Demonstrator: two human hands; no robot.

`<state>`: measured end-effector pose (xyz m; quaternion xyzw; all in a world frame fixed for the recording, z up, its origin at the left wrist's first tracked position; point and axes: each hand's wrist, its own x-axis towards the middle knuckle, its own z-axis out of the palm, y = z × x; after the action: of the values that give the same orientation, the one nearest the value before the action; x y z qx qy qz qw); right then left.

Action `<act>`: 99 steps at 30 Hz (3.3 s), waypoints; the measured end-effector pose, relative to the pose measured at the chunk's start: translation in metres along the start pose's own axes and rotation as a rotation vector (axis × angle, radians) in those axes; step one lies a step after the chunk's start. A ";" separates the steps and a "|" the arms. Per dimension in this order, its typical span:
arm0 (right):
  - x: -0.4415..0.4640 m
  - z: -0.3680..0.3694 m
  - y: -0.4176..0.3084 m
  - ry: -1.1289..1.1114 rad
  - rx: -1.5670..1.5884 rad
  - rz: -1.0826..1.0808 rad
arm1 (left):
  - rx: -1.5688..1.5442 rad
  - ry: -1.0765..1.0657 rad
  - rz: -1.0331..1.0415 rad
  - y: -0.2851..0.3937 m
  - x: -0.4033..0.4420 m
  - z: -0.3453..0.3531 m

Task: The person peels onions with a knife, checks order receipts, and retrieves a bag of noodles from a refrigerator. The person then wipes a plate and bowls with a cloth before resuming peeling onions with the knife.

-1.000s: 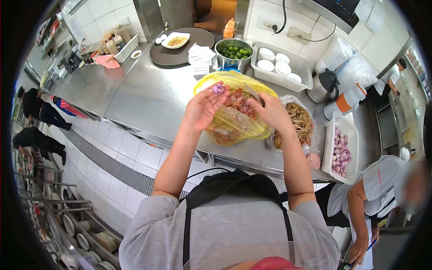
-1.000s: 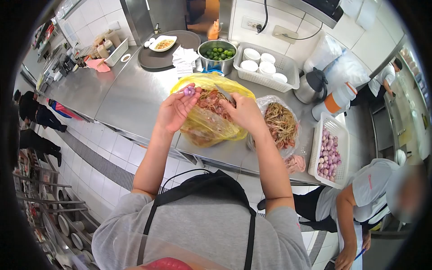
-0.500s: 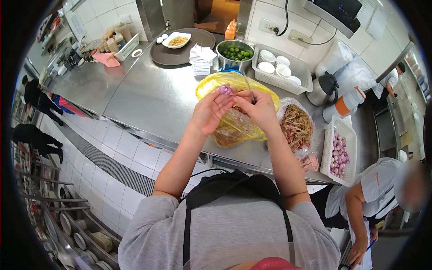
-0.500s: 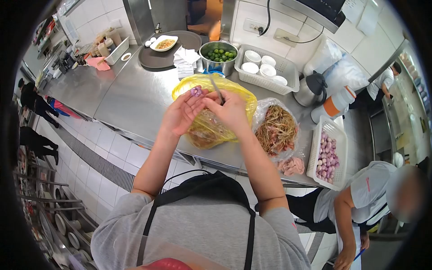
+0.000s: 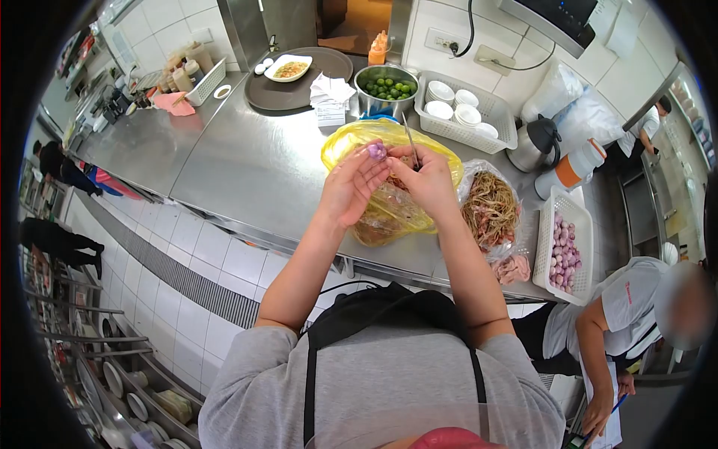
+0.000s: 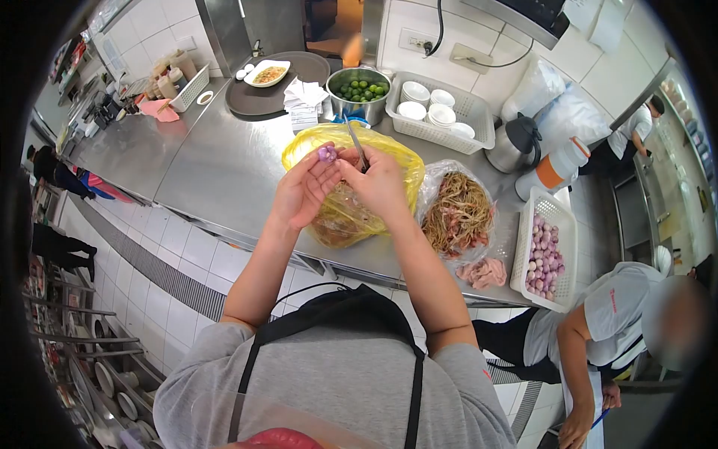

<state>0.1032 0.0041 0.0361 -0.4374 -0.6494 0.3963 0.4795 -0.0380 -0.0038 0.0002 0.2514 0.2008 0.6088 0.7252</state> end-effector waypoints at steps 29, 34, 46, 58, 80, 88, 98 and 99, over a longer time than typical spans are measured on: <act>-0.076 -0.085 0.018 0.156 -0.042 0.235 | 1.099 -0.337 0.500 -0.073 -0.010 0.062; -0.143 -0.177 0.052 0.501 -0.520 0.314 | 1.161 -0.578 0.340 -0.113 -0.010 0.067; -0.168 -0.261 0.068 0.884 -0.873 0.278 | 1.684 -0.852 0.402 -0.268 0.040 0.065; -0.175 -0.215 0.104 0.674 -0.406 0.263 | 2.179 -0.881 0.375 -0.315 0.049 0.088; -0.133 -0.143 0.122 0.128 1.102 0.592 | 0.622 -0.065 -0.216 -0.204 0.043 0.050; -0.128 -0.145 0.114 0.133 1.045 0.606 | 0.631 -0.067 -0.140 -0.208 0.046 0.054; -0.119 -0.156 0.122 0.089 1.257 0.609 | 0.681 -0.199 -0.041 -0.211 0.042 0.057; -0.119 -0.158 0.122 0.049 1.289 0.578 | 0.567 -0.172 -0.137 -0.210 0.042 0.059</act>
<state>0.2976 -0.0563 -0.0749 -0.2303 -0.1322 0.8034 0.5330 0.1692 0.0022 -0.0802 0.4804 0.3172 0.4545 0.6798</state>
